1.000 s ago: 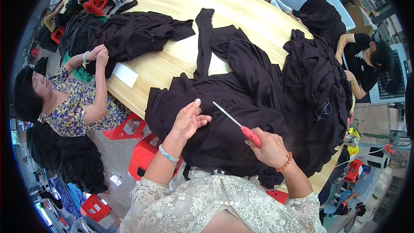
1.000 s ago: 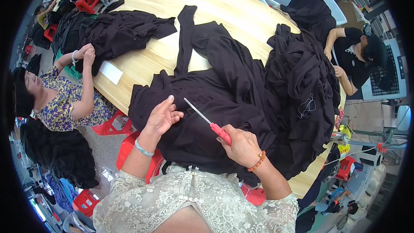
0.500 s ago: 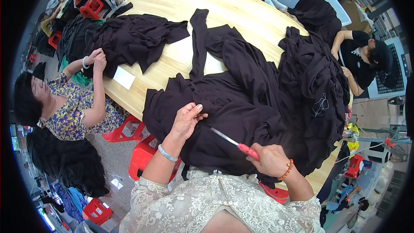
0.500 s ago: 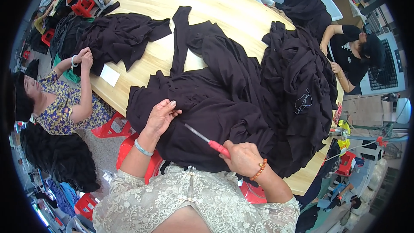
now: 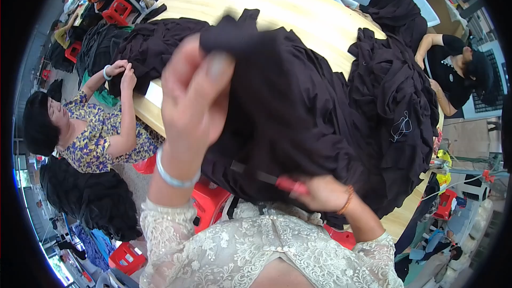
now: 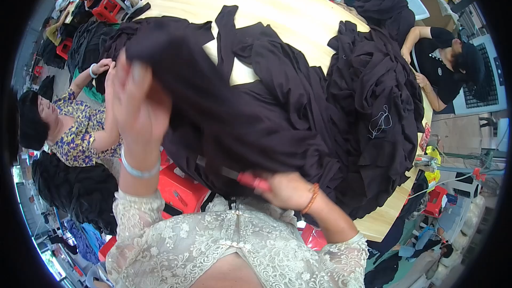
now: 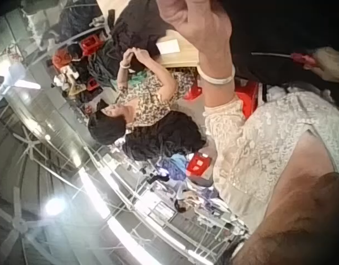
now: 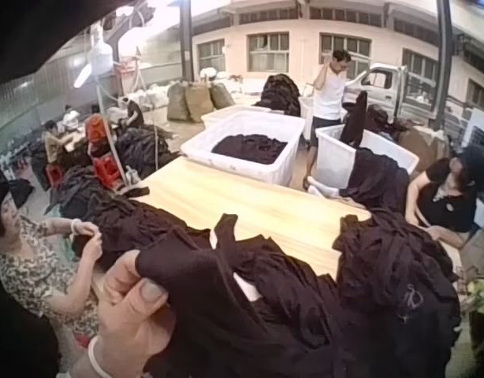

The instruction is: Trimming loose threads and excess material from black garments using scissors.

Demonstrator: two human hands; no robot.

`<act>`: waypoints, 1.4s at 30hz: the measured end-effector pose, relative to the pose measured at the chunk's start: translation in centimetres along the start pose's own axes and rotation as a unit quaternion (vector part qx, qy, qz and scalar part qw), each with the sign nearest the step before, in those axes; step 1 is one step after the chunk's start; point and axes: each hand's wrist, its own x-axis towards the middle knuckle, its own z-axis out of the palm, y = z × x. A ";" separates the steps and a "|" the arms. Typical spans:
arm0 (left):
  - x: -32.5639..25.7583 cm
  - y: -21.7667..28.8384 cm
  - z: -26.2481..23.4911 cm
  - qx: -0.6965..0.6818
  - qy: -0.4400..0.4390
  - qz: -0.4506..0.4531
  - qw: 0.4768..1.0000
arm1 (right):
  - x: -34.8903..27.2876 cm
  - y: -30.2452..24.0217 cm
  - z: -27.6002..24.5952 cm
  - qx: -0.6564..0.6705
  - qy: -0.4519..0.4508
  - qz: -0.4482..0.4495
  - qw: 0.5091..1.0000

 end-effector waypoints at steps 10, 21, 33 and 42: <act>15.6 -10.4 -8.4 0.195 0.033 -0.096 0.975 | 8.3 7.1 -13.0 -0.174 0.353 -0.040 0.919; -16.1 -0.9 -19.4 0.677 -0.062 -0.324 0.658 | 3.5 4.2 3.2 0.073 0.205 0.022 0.976; -17.3 -4.1 -19.5 0.689 0.039 -0.147 0.709 | -2.1 7.3 -1.6 0.169 0.276 0.086 0.942; -18.8 -7.3 -23.9 0.666 0.098 -0.197 0.713 | -4.1 9.2 0.2 0.186 0.402 0.141 0.885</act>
